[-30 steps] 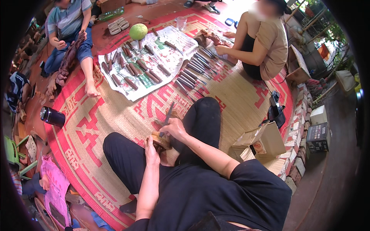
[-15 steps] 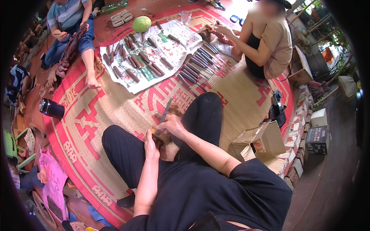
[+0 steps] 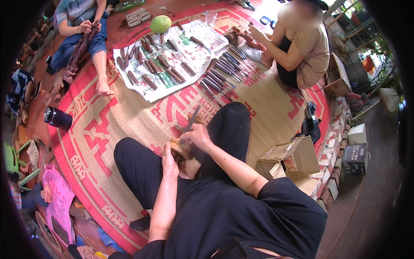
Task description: The person sits on a mat and carves a small wooden object using a chisel. They hold the wood in their left hand and use the chisel in their right hand to shape the surface, occasionally rotating the object to access different sides.
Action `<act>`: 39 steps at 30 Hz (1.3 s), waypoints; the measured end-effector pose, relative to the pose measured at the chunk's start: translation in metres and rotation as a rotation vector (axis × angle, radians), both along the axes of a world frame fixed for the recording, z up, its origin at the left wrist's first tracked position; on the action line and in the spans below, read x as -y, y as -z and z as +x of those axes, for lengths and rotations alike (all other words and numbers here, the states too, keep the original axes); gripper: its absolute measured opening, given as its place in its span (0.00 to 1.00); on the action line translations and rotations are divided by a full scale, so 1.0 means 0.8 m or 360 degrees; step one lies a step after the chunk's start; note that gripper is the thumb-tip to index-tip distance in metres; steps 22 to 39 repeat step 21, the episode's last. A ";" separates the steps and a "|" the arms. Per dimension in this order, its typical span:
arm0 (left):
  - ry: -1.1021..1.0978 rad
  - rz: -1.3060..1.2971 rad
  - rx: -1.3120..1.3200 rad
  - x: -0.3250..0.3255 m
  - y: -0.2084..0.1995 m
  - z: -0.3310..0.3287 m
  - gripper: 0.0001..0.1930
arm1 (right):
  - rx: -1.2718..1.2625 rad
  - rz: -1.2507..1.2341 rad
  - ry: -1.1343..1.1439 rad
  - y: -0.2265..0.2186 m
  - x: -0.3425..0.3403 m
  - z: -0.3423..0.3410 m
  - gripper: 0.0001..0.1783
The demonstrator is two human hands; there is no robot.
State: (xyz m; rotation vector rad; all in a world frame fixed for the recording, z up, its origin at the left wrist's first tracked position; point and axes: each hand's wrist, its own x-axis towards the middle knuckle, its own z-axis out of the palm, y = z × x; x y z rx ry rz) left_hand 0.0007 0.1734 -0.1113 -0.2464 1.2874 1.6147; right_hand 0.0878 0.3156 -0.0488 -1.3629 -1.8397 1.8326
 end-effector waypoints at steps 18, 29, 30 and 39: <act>0.0012 0.0022 0.0028 -0.004 0.008 -0.003 0.30 | -0.0406 -0.0309 0.0158 0.024 0.016 0.011 0.05; -0.0025 -0.0079 -0.0056 -0.004 0.014 -0.002 0.27 | -0.0297 -0.0225 0.0113 0.027 0.006 0.014 0.10; -0.0025 -0.0079 -0.0056 -0.004 0.014 -0.002 0.27 | -0.0297 -0.0225 0.0113 0.027 0.006 0.014 0.10; -0.0025 -0.0079 -0.0056 -0.004 0.014 -0.002 0.27 | -0.0297 -0.0225 0.0113 0.027 0.006 0.014 0.10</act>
